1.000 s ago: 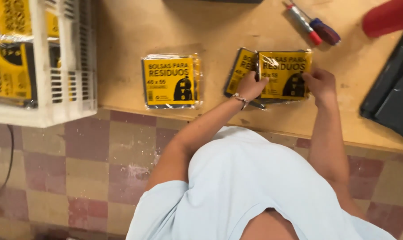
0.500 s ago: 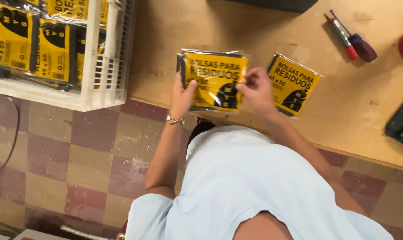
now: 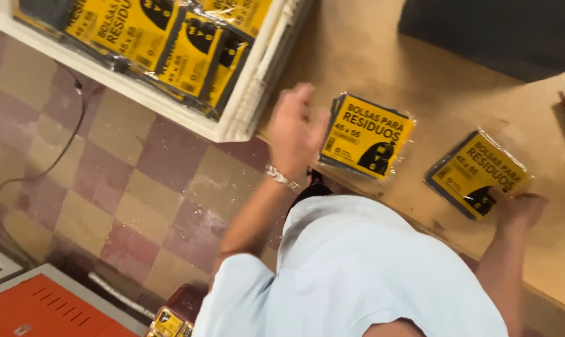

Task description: Packing small packets of trash bags into a larger black plastic bag for distribution.

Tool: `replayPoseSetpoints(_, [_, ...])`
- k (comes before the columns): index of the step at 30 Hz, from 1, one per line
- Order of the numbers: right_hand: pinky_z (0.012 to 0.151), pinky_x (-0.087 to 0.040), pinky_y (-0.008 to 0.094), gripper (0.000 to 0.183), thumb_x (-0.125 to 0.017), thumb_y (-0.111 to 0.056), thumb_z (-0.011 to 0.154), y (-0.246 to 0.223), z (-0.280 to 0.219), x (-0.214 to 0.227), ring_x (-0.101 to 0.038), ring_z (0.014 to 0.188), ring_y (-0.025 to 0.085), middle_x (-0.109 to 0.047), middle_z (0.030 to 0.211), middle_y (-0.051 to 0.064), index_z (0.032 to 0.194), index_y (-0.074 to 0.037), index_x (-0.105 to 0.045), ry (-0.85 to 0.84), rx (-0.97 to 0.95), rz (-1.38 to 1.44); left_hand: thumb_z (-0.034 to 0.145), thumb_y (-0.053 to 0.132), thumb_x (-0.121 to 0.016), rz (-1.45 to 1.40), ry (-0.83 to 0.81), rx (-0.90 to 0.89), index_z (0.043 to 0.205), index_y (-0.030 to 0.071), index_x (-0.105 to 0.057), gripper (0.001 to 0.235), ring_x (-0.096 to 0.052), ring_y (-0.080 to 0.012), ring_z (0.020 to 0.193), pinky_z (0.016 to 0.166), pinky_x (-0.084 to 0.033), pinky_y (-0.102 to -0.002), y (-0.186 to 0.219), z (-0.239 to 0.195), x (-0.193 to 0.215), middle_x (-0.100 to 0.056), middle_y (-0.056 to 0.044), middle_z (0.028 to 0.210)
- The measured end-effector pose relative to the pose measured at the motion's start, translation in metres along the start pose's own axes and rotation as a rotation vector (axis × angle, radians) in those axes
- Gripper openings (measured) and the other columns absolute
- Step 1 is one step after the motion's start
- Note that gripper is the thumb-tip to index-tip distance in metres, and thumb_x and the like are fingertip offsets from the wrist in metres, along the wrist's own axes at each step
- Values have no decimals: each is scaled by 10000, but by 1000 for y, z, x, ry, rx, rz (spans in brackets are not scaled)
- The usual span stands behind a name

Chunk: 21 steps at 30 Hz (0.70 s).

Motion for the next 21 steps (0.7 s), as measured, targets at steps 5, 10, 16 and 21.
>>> replayPoseSetpoints(5, [465,-426,357,301,-896,-239,749,25,25,-25,-563,653,145,-640,804,60,846,-59,-675,-109,-146,119,893,58,-665,344,209,-212,916,120,-561,123,-443,-73,594,516,-393,-192,-76,160,99,-545,6,763])
replayPoseSetpoints(10, [426,-516,476,266,-837,-203,798,-2,1,-16,-662,610,308,-715,839,172,914,20,-748,-96,-164,-127,945,345,-766,491,-130,-63,976,79,-564,336,-593,-238,761,635,-527,-379,-224,255,39,-590,-105,923])
replayPoseSetpoints(16, [583,-508,289,265,-752,-159,832,5,-19,-33,-668,822,99,-694,979,-16,1059,-192,-619,-146,-314,704,783,387,-787,627,-462,369,870,85,-672,334,-660,-195,740,613,-568,-372,-263,262,-6,-674,-67,825])
replayPoseSetpoints(21, [748,-354,347,417,-782,39,1080,-127,-89,93,-413,874,188,-406,916,58,827,-24,-456,66,454,355,728,177,-712,1059,350,-404,692,182,-692,41,-621,-258,631,483,-493,-399,-151,261,38,-638,-20,646])
Point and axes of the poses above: each hand's wrist, its own z-axis towards the middle knuckle, its own x-axis out of the back of the hand, y = z × x, the point moved 9 cm from there along z, towards the middle knuckle
